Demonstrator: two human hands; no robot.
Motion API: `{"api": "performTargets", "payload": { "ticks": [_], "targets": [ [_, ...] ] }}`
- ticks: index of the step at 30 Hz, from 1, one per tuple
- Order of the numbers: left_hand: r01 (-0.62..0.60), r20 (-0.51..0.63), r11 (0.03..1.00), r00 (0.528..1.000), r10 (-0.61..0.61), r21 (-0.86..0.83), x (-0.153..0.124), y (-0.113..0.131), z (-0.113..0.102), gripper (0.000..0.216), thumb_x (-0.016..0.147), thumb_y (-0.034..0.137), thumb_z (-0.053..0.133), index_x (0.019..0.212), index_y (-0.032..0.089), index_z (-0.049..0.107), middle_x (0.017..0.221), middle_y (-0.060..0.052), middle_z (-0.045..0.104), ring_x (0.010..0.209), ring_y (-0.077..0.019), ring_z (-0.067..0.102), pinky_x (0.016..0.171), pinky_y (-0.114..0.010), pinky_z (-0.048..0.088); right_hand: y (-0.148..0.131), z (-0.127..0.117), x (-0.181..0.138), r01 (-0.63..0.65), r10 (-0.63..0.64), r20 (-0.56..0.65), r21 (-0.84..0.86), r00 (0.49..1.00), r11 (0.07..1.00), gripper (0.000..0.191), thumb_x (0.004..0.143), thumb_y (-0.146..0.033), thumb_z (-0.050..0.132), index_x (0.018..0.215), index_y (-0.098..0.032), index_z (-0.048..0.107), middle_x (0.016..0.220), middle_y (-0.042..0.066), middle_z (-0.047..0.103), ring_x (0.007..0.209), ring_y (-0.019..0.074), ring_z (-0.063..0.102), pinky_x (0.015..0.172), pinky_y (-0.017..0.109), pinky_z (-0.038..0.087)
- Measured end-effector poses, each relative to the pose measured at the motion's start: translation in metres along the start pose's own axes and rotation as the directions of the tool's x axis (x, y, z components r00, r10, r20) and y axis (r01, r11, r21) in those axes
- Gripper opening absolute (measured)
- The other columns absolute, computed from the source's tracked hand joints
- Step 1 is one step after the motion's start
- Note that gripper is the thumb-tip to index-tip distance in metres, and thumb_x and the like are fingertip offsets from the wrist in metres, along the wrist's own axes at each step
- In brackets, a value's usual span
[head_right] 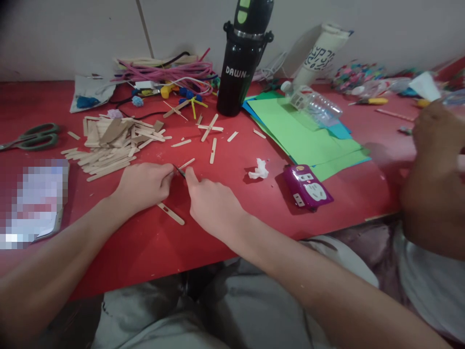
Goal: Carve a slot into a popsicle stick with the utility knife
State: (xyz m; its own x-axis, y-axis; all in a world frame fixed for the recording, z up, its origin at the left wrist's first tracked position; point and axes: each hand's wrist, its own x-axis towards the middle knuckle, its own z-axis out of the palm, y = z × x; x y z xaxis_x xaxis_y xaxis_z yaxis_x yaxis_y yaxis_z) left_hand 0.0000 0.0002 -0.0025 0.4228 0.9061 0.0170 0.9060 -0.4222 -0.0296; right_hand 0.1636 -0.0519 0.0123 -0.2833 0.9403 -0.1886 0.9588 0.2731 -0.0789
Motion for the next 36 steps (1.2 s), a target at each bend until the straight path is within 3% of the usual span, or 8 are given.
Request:
{"api": "performTargets", "payload": {
  "ticks": [13,20,36],
  "targets": [
    [0.025,0.019,1.000,1.000,-0.025,-0.009,0.000,-0.002,0.000,0.031,0.086,0.026,0.037,0.089,0.022,0.068,0.078,-0.009,0.071,0.074,-0.0282,0.067,0.053,-0.031,0.034,0.001,-0.002,-0.013,-0.009,0.009,0.015,-0.024,1.000,1.000,0.052,0.094,-0.015,0.031,0.146,-0.006,0.029,0.084,0.011,0.070,0.070,0.0262,0.067,0.049,0.031,0.035],
    [-0.047,0.026,0.999,0.999,0.046,0.019,0.001,-0.003,-0.002,0.031,0.084,0.022,0.037,0.087,0.022,0.068,0.079,-0.008,0.071,0.075,-0.0267,0.066,0.053,-0.031,0.035,0.003,-0.003,-0.013,-0.005,0.003,0.029,0.049,1.000,0.999,0.050,0.094,-0.014,0.032,0.144,-0.007,0.031,0.085,0.011,0.071,0.073,0.0250,0.068,0.052,0.032,0.037],
    [-0.093,0.008,0.995,0.996,0.093,0.031,0.001,-0.005,0.000,0.028,0.080,0.018,0.040,0.087,0.020,0.067,0.078,-0.007,0.071,0.076,-0.0255,0.067,0.053,-0.032,0.032,0.001,0.002,-0.003,0.014,-0.014,-0.017,0.027,1.000,1.000,0.050,0.094,-0.014,0.032,0.144,-0.005,0.033,0.080,0.011,0.070,0.068,0.0265,0.067,0.050,0.033,0.036]
  ]
}}
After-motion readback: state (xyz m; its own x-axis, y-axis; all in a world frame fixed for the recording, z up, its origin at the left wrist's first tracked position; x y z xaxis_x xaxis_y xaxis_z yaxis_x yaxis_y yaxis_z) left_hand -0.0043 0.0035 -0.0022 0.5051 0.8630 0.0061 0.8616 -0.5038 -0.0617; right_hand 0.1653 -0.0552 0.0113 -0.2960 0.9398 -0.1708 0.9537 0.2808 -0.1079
